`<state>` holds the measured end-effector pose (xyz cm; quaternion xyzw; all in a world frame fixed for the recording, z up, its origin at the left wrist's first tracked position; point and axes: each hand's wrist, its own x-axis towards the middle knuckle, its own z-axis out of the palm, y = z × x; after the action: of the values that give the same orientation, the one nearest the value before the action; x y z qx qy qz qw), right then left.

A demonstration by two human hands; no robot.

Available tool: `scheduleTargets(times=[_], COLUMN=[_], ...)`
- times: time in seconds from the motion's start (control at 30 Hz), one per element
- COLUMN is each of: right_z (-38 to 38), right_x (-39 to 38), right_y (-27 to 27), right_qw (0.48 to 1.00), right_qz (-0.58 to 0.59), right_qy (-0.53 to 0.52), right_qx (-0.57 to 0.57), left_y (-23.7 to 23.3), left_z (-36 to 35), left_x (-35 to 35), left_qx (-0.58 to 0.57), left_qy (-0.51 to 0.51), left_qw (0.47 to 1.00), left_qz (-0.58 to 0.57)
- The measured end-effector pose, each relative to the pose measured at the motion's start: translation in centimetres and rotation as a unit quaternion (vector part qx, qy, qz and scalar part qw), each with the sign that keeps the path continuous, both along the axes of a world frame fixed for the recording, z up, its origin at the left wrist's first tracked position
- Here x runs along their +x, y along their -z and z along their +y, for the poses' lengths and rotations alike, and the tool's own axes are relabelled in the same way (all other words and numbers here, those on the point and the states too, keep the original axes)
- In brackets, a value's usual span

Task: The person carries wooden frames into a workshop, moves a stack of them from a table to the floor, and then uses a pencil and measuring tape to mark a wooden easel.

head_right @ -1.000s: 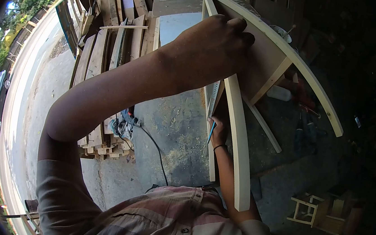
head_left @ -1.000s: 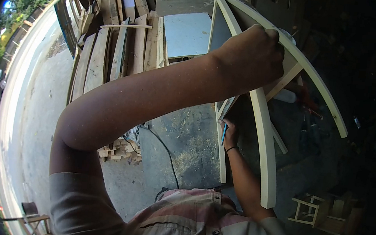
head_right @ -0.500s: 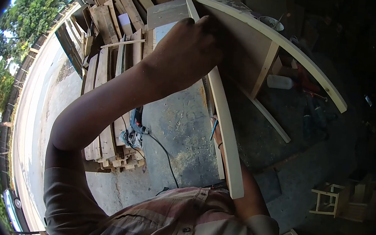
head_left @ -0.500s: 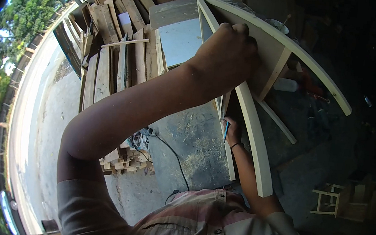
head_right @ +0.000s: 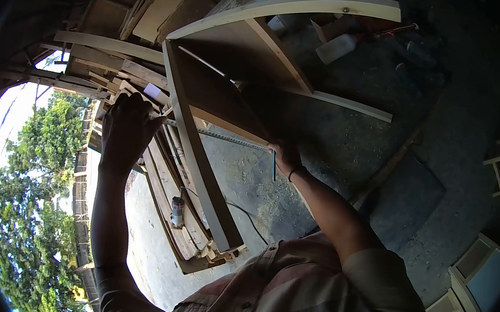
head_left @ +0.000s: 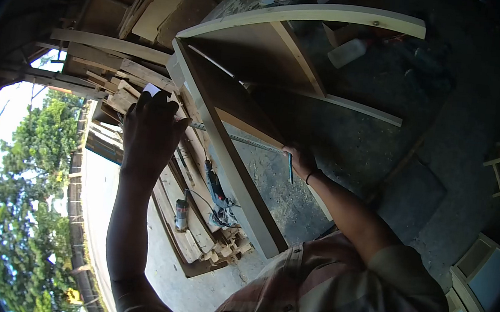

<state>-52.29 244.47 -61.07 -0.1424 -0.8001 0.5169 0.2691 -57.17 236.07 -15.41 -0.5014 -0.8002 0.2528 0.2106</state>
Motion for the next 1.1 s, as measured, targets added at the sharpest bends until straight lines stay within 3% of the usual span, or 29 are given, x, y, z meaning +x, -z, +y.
scheduleTargets(times=[0.1, 0.13, 0.2, 0.4, 0.53, 0.57, 0.63, 0.7, 0.77, 0.9, 1.0, 1.1], right_z=[0.1, 0.2, 0.2, 0.3, -0.3, -0.4, 0.1, 0.4, 0.6, 0.3, 0.0, 0.0], right_x=[-0.1, -0.1, -0.2, -0.7, -0.7, -0.8, -0.3, 0.0, 0.1, 0.0, -0.4, -0.6], right_y=[0.2, 0.3, 0.4, 1.3, 1.7, 1.9, 1.3, 0.7, 0.7, 0.7, 1.3, 1.7], right_qw=[1.000, 1.000, 1.000, 1.000, 0.999, 0.999, 0.999, 0.999, 1.000, 0.999, 0.999, 0.998], right_qz=[-0.005, -0.001, 0.003, 0.002, 0.030, 0.046, 0.039, 0.031, 0.016, 0.034, 0.025, 0.037], right_qy=[0.002, -0.001, -0.003, -0.015, 0.003, 0.013, 0.005, -0.005, -0.021, 0.000, 0.007, 0.011], right_qx=[0.007, 0.005, -0.002, -0.002, -0.024, -0.024, -0.023, -0.024, -0.017, -0.040, -0.038, -0.042], left_y=[0.0, -0.1, 0.2, 3.7, 6.4, 7.2, 9.7, 12.1, 14.0, 15.1, 16.6, 17.0], left_z=[-0.5, -0.2, -0.4, -1.2, -1.3, -1.9, -2.8, -2.5, -2.5, -0.3, -0.3, 0.4], left_x=[-0.2, 0.4, 0.4, 1.1, 2.3, 2.3, 2.4, 2.6, 2.3, 2.4, 1.1, 1.2], left_qx=[0.012, 0.007, -0.002, 0.017, 0.046, 0.043, 0.182, 0.207, 0.102, -0.002, -0.014, 0.050], left_qy=[0.026, -0.022, -0.025, -0.034, -0.137, -0.098, -0.013, 0.028, 0.018, -0.002, -0.007, 0.040], left_qw=[0.999, 0.998, 0.999, 0.998, 0.985, 0.989, 0.967, 0.962, 0.987, 0.998, 0.994, 0.992], left_qz=[-0.044, -0.056, -0.040, -0.060, -0.095, -0.103, -0.179, -0.176, -0.119, -0.069, -0.104, -0.108])
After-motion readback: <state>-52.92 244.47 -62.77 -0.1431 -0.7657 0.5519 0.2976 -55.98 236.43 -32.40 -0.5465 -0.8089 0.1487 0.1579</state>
